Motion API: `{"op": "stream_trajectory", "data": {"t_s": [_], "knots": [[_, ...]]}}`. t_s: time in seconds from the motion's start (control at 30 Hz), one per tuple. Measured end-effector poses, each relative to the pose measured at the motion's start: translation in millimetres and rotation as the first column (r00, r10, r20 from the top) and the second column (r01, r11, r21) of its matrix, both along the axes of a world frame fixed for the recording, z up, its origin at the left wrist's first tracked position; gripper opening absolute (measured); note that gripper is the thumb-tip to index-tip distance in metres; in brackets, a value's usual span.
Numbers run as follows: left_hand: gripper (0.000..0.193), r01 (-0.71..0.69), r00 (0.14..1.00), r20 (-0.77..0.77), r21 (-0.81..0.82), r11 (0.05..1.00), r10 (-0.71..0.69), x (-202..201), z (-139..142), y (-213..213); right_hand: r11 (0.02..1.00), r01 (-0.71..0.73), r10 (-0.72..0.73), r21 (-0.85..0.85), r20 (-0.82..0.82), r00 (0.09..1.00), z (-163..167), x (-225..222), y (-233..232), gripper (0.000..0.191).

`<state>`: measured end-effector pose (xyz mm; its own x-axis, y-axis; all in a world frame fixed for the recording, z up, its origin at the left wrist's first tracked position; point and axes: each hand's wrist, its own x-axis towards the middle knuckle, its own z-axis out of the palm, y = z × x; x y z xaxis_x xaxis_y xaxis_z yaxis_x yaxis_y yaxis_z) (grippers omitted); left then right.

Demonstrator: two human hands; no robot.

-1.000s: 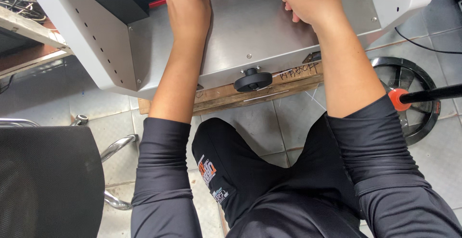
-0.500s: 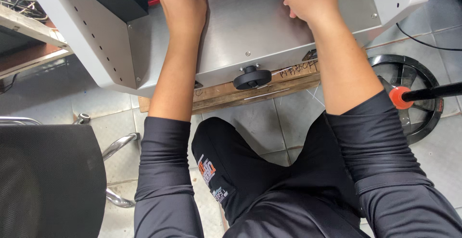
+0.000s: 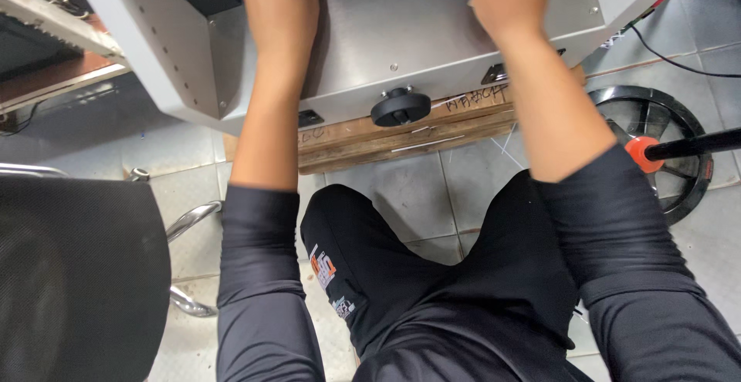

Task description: The person feeds a stack of printed booklets into a thermal binding machine, waits for the cycle to complete, and removes the bound books. They then apply yellow tape to the spine of a separate document on the table.

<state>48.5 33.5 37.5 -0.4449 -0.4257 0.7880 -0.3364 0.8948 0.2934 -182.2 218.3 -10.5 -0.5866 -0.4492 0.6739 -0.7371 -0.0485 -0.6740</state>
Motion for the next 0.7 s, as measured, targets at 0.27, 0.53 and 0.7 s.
{"op": "stream_trajectory", "data": {"t_s": [0.27, 0.53, 0.7], "knots": [[0.038, -0.077, 0.894, -0.429, 0.144, 0.987, 0.132, 187.1, -42.8, 72.7, 0.979, -0.160, 0.164, -0.129, 0.023, 0.986, -34.5, -26.5, 183.0, 0.059], [0.126, 0.122, 0.960, -0.273, 0.590, 0.798, 0.055, 203.6, -139.4, 60.1, 0.980, -0.135, 0.134, 0.149, 0.019, 0.991, -94.9, -28.5, 182.7, 0.129], [0.134, 0.153, 0.931, -0.346, 0.659, 0.737, 0.117, 182.0, -160.0, 52.0, 0.961, -0.275, 0.275, -0.040, 0.264, 0.924, -127.0, -31.1, 161.3, 0.125]]}}
